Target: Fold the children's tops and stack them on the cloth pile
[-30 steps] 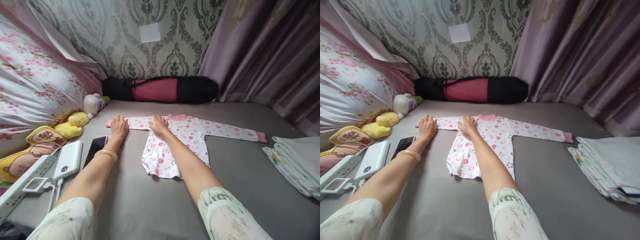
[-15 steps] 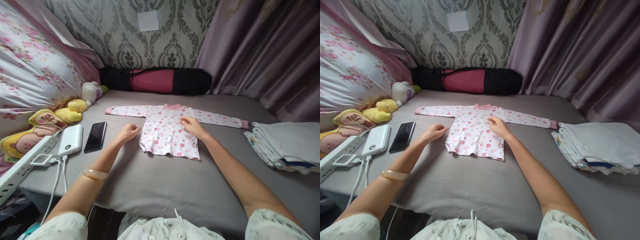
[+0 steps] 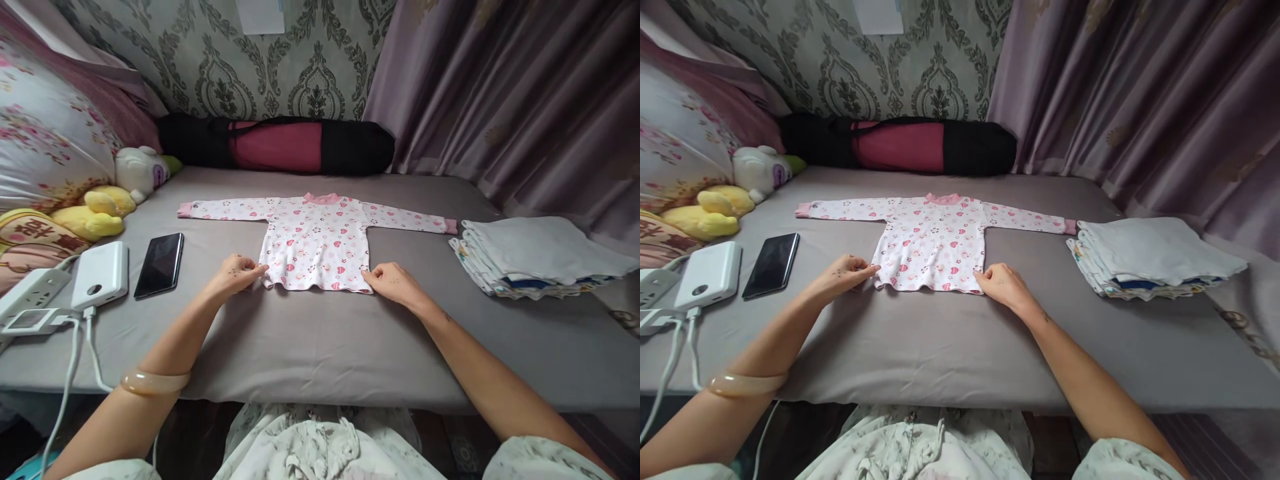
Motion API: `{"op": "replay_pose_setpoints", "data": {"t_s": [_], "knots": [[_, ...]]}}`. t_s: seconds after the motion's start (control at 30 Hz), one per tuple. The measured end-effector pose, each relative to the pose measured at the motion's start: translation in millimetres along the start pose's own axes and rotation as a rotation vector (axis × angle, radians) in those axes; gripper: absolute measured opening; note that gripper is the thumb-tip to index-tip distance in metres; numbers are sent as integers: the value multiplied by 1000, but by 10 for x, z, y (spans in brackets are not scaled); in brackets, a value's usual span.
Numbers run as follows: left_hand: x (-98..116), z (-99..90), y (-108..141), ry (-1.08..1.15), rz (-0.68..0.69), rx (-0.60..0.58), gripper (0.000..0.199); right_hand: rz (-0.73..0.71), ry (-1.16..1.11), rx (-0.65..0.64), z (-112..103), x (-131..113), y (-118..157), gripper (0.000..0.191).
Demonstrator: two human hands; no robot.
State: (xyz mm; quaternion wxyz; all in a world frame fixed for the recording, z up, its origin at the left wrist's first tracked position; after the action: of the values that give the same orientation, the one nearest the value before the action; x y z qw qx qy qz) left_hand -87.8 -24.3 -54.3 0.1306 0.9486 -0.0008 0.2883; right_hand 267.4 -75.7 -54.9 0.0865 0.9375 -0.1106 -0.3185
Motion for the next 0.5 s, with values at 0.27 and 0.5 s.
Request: {"op": "replay_pose_setpoints", "data": {"t_s": [0.27,0.5], "knots": [[-18,-15,19,391,-109,28,41,59,-201,-20,61,97,0,27],[-208,93,-71,676,-267,-20,59,98,-339,-20,72,77,112,38]]}}
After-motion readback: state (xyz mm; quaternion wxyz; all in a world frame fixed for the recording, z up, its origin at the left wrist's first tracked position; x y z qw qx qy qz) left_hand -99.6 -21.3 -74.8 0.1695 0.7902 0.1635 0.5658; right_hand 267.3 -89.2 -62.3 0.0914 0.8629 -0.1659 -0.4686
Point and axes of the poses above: each hand's wrist, its own y-axis away from the middle knuckle, its own z-axis out of the palm, x = y × z, the point moved 7 cm from there along -y, towards the middle knuckle, and after that the axes turned 11 degrees about -y, right-handed, at the moved point
